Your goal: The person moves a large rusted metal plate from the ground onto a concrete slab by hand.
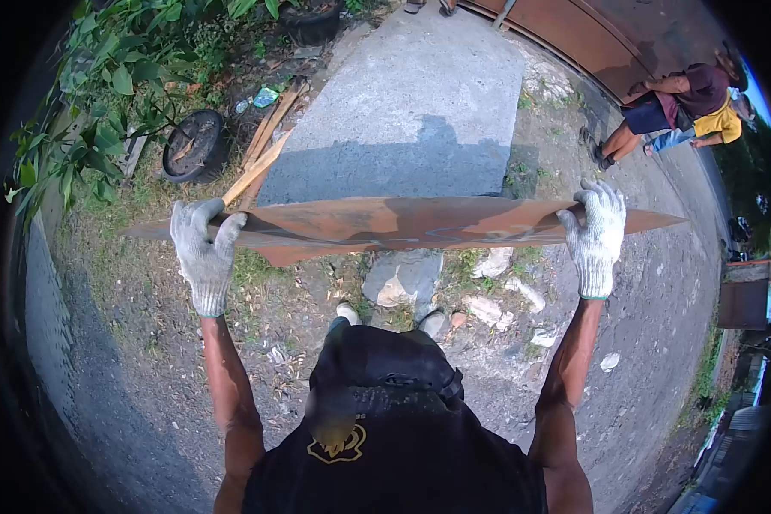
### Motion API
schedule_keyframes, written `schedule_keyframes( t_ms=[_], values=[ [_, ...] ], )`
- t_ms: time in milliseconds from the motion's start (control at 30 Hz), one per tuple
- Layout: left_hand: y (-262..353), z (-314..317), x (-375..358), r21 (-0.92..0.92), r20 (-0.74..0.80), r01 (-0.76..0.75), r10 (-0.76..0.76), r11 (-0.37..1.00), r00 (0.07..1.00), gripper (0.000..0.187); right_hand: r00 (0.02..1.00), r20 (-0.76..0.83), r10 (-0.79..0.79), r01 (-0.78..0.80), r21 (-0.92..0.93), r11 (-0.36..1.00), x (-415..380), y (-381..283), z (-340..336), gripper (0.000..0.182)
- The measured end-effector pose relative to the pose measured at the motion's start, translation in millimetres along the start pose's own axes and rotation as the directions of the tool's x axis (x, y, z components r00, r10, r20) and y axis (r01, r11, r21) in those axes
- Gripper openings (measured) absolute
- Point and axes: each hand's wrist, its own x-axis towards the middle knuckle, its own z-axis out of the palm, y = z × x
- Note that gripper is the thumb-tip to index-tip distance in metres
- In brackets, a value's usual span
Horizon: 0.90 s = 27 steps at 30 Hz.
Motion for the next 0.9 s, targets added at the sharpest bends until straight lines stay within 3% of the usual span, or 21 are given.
schedule_keyframes(
  t_ms=[100,133,233,267,367,400,500,633,667,767,800,900],
  values=[
    [5,-6,-18,0.010,-0.034,0.031,-0.030,0.999,0.999,0.035,0.999,0.048,-0.013,0.008,0.115,0.993,-25,1,-15,0.035],
    [0,-9,-30,0.046,0.002,0.062,-0.062,0.997,0.998,0.041,0.998,0.060,-0.009,0.003,0.103,0.995,-33,-1,-20,0.035],
    [8,-17,-47,0.017,-0.081,0.063,-0.062,0.998,0.995,0.054,0.991,0.132,0.026,-0.041,0.110,0.993,-56,-3,-35,0.036],
    [6,-14,-67,0.023,-0.126,0.206,-0.201,0.978,0.971,0.078,0.990,0.134,0.035,-0.048,0.102,0.994,-65,-5,-39,0.036],
    [25,-18,-85,0.175,-0.255,0.420,-0.370,0.891,0.893,0.099,0.982,0.189,-0.025,0.007,0.095,0.995,-81,3,-45,0.035],
    [31,-18,-89,0.158,-0.232,0.518,-0.478,0.841,0.847,0.115,0.978,0.206,-0.021,-0.001,0.105,0.995,-82,2,-46,0.034],
    [41,-8,-91,-0.285,-0.236,0.481,-0.547,0.829,0.803,0.121,0.970,0.241,-0.010,-0.017,0.112,0.994,-81,1,-51,0.032],
    [37,-17,-92,-0.666,-0.363,0.392,-0.734,0.635,0.573,0.073,0.968,0.245,-0.047,0.020,0.113,0.993,-83,4,-48,0.029],
    [38,-15,-90,-0.489,-0.399,0.584,-0.762,0.647,0.510,0.061,0.969,0.239,-0.068,0.042,0.112,0.993,-83,6,-48,0.028],
    [23,-20,-82,-0.668,-0.331,0.577,-0.882,0.471,0.336,0.054,0.968,0.238,-0.078,0.049,0.127,0.991,-81,6,-51,0.027],
    [20,-19,-72,-0.685,-0.387,0.539,-0.872,0.490,0.299,0.043,0.965,0.245,-0.091,0.061,0.125,0.990,-79,8,-51,0.027],
    [-11,-28,-70,-0.766,-0.298,0.526,-0.929,0.369,0.219,0.035,0.965,0.239,-0.106,0.072,0.145,0.987,-71,10,-46,0.025]
  ],
)
